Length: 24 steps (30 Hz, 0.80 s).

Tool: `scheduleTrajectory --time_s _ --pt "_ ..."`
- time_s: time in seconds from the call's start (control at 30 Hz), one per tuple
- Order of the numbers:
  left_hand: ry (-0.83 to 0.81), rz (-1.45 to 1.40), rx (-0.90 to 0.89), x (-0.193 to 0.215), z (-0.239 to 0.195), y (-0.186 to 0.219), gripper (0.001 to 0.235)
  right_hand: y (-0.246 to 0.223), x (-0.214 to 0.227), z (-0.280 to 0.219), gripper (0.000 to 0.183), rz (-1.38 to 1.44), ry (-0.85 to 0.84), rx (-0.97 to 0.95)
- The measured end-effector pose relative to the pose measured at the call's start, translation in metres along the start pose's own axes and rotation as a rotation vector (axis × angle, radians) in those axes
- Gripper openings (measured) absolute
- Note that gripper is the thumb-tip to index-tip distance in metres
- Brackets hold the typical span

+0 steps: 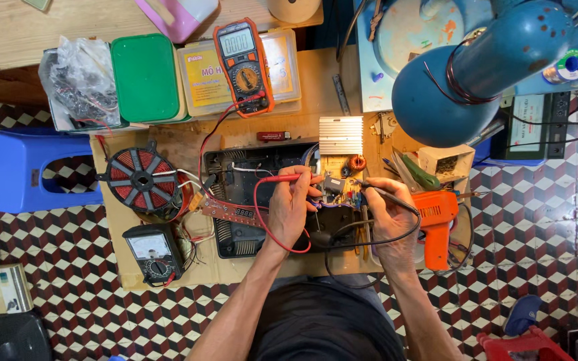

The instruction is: The person tests a circuit board with a multimeter, then uses a heat gun to apply heat to specific components. They flip the board and inspect it under a magnifying glass.

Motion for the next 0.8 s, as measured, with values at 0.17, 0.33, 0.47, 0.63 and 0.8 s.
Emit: scheduleTrajectory --time_s 0.17,0.33,0.47,0.63,0.8 --pt "0.002 0.025 0.097 0.001 0.001 -0.002 0.032 0.008 -0.01 0.007 0.017 -0.091 0.002 -0.041" --pt "-0.006 -0.035 0.139 0.001 0.003 -0.003 0.032 0.006 -0.022 0.007 0.017 -0.11 -0.024 0.045" --pt "-0.031 -0.034 0.156 0.002 0.005 -0.002 0.032 0.003 -0.024 0.009 0.016 -0.133 -0.086 0.115" --pt "-0.039 0.005 0.16 -0.001 0.006 0.005 0.031 0.002 -0.021 0.01 0.016 -0.112 -0.101 0.167" --pt "-0.02 0.134 0.146 -0.003 0.007 0.011 0.029 0.006 -0.014 0.011 0.017 -0.107 -0.098 0.108"
Point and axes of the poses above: each hand's wrist, its own z-axis towards the middle knuckle, its own x-axis out of the back of the hand, y = z × x, the point moved 7 cm from there along z, towards the middle knuckle, and after that the axes turned 2 degrees about -x, right-handed, at the moved point
